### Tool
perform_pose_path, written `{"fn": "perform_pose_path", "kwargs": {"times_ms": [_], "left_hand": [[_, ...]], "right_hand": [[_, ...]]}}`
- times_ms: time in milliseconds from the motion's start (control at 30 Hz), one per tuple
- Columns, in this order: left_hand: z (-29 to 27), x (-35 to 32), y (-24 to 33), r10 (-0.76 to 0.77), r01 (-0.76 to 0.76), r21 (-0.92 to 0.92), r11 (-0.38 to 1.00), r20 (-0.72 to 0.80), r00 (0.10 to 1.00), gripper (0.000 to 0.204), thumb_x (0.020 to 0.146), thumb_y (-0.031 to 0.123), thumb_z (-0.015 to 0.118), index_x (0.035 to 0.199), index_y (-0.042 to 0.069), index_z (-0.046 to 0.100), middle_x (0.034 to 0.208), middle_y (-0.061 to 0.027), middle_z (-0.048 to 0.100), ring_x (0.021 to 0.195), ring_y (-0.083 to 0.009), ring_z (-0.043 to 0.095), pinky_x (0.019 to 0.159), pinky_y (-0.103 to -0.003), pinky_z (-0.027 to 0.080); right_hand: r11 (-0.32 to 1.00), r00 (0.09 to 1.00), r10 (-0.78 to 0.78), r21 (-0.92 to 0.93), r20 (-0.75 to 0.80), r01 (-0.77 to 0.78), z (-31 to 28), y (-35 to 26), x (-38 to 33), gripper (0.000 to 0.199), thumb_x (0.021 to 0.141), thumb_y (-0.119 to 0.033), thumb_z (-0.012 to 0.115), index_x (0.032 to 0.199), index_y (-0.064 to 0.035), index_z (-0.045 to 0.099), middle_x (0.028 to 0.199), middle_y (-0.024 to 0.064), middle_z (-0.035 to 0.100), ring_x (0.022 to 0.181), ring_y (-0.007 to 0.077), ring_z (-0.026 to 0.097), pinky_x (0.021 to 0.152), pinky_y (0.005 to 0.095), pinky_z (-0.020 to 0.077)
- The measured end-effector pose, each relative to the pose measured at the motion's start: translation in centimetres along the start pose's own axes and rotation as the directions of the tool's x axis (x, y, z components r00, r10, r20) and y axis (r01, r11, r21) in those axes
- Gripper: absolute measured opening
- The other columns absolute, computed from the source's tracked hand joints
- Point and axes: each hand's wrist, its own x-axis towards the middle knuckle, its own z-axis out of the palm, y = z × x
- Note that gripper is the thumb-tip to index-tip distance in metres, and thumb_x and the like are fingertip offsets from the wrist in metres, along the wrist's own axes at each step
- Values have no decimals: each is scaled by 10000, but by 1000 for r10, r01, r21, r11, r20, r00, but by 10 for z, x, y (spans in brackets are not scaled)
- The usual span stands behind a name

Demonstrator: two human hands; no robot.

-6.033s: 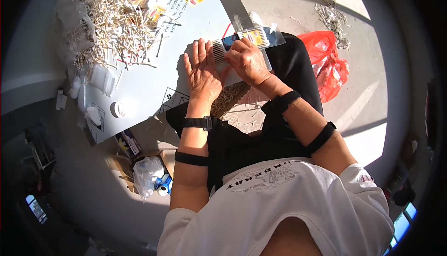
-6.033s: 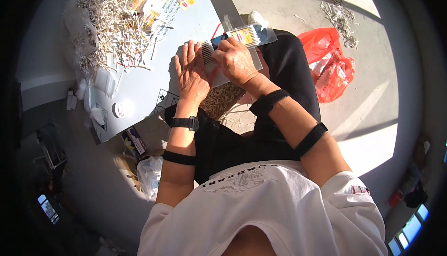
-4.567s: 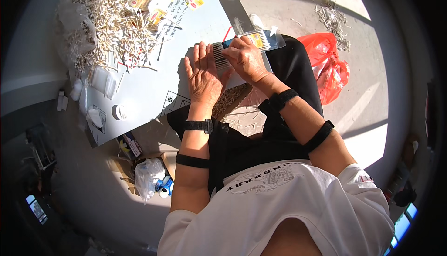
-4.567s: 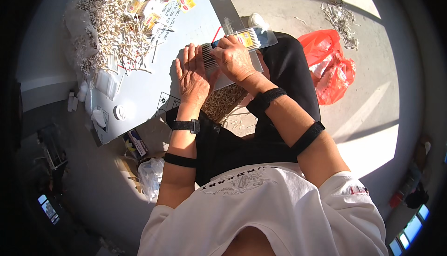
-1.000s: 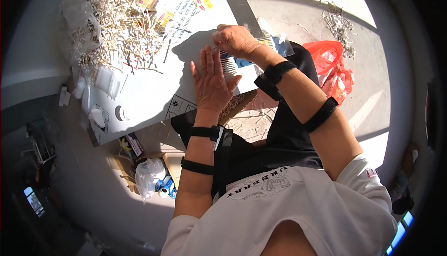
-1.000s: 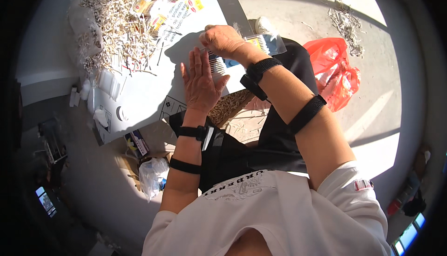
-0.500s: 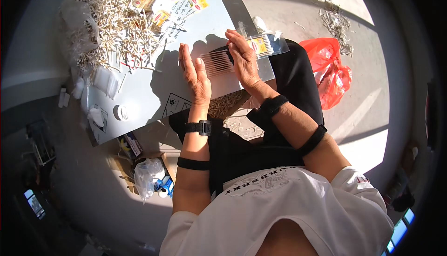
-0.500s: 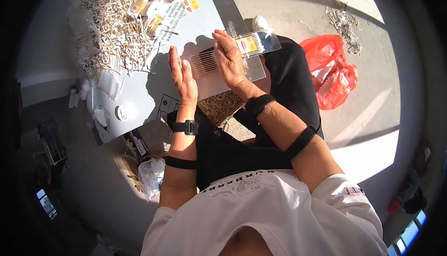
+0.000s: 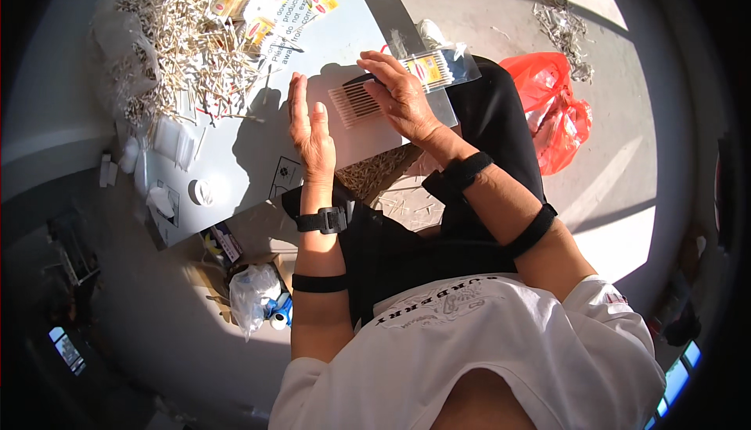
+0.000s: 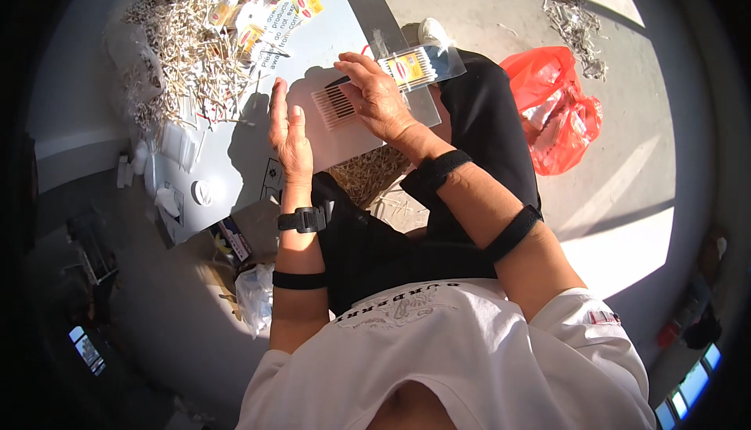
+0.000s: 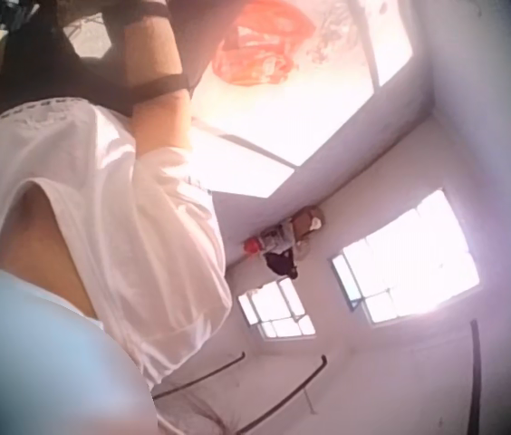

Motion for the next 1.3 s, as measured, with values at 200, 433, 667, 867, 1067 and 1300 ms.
{"fn": "perform_pose_path", "kwargs": {"times_ms": [200,433,667,867,1067,1300], "left_hand": [[9,-10,14,-123,-479,809,341,544,830,798,903,461,582,1483,7,273,1586,-151,149,1470,-303,138,1182,-498,106],[18,-20,9,-165,-468,843,264,518,839,782,905,446,581,1471,-15,300,1591,-141,152,1480,-276,110,1186,-492,77],[22,-24,3,-127,-444,858,259,486,865,772,900,434,590,1455,-32,326,1586,-157,159,1478,-285,119,1181,-502,81],[20,-24,4,-128,-454,848,272,499,857,740,926,432,541,1457,-34,320,1591,-154,145,1482,-283,93,1182,-506,58],[23,-28,10,-185,-423,864,275,479,858,741,938,438,515,1470,-30,297,1594,-145,144,1485,-278,77,1182,-505,51],[23,-30,3,-176,-441,871,217,480,860,780,960,486,445,1509,-2,184,1598,-156,109,1482,-300,82,1176,-524,65]], "right_hand": [[689,850,-239,-535,470,489,-22,2,-3,542,757,-238,734,1263,-100,597,1359,33,537,1232,275,469,1014,420,421],[516,796,-294,-613,530,598,-27,17,-5,561,753,-303,709,1267,-106,601,1348,12,549,1186,249,489,978,414,426],[465,776,-328,-623,540,630,-26,18,-7,524,757,-290,705,1235,-93,621,1334,18,563,1171,250,502,960,409,437],[440,764,-316,-627,562,643,-28,19,-7,494,772,-272,688,1225,-82,627,1357,24,546,1194,246,493,959,425,432],[372,779,-321,-684,539,627,-27,14,-11,384,798,-255,601,1142,-103,676,1306,10,589,1187,232,505,989,407,397],[871,976,-160,-445,148,210,-39,15,3,335,736,-63,724,1066,-116,704,1083,38,665,1022,268,559,875,360,464]]}}
